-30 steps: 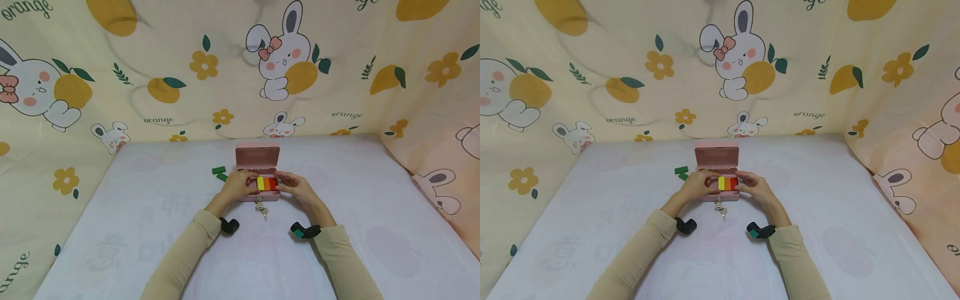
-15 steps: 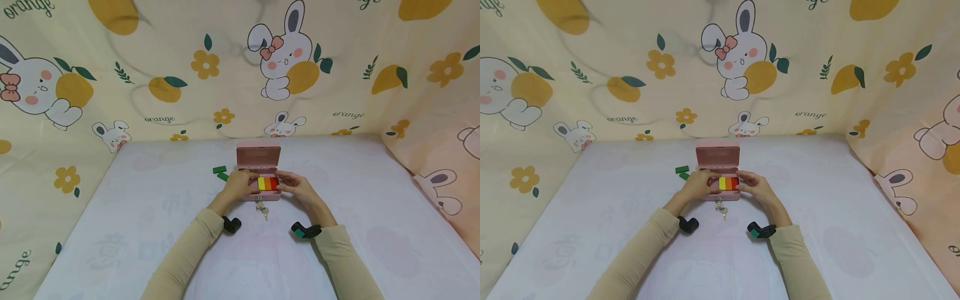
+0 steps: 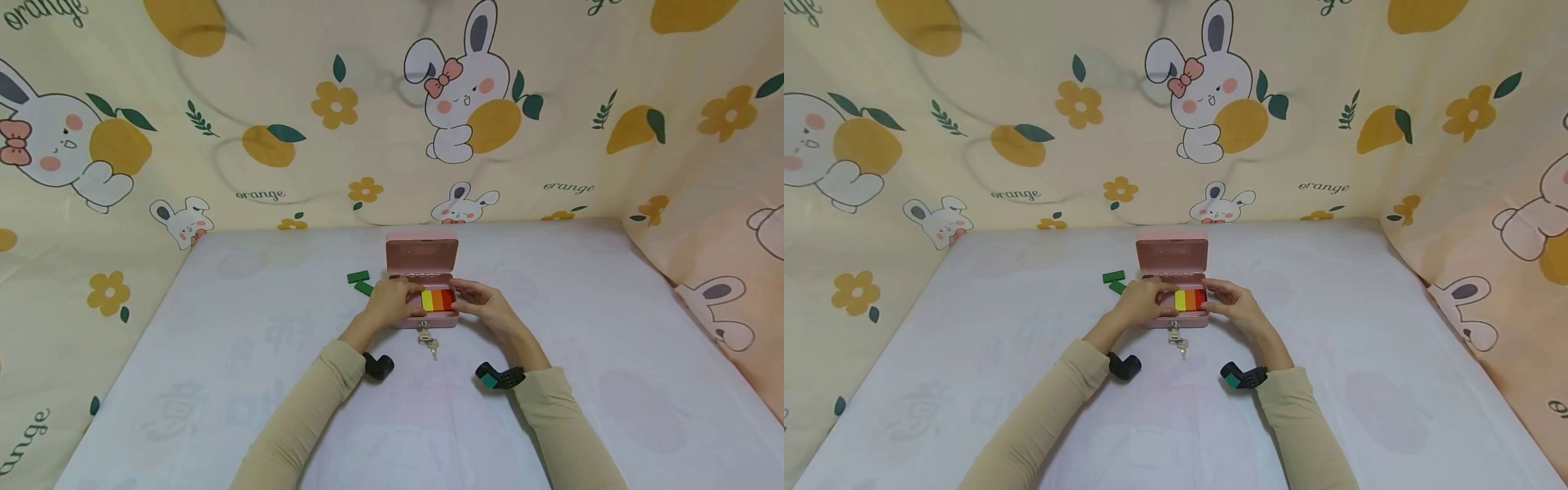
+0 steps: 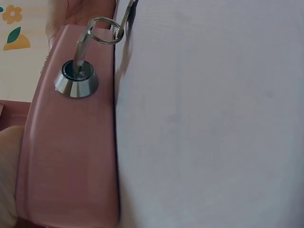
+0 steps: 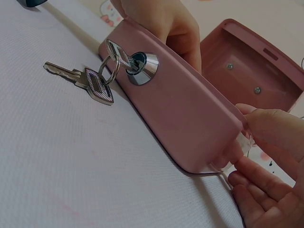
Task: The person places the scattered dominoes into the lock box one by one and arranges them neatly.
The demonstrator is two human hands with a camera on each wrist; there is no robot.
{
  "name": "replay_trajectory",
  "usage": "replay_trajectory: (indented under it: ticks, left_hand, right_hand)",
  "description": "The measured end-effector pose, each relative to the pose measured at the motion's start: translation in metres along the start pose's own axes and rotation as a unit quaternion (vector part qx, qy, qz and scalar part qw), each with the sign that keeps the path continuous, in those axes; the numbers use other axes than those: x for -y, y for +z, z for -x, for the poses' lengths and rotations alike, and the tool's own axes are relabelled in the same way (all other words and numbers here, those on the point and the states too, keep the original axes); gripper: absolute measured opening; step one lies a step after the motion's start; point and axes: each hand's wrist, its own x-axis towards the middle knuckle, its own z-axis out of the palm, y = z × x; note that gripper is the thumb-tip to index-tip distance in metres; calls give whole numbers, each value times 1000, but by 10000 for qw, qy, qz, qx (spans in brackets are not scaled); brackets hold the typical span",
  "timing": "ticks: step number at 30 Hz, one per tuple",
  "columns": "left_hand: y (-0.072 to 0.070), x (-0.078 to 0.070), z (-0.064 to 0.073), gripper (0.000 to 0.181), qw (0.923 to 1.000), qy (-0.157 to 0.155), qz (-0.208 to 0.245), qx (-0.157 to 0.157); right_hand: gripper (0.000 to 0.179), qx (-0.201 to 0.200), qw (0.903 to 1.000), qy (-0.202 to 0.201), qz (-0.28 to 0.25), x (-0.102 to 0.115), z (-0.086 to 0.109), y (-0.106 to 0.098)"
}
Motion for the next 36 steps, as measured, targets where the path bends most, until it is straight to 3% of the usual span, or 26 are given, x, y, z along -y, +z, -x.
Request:
replay_trajectory:
  ticks: [23, 31, 36]
  left_hand:
    - [2, 5, 1, 47, 9988, 43, 489, -35]
    - [-3, 10, 5, 42, 9908, 147, 1344, -97]
    - [-7, 12, 7, 39, 9868, 340, 1571, -187]
  right_hand:
    - [57, 24, 10000, 42, 43, -2, -1, -1]
    - [57, 5, 10000, 80, 15, -2, -1, 0]
    - [57, 2, 10000, 35, 10, -1, -1, -1]
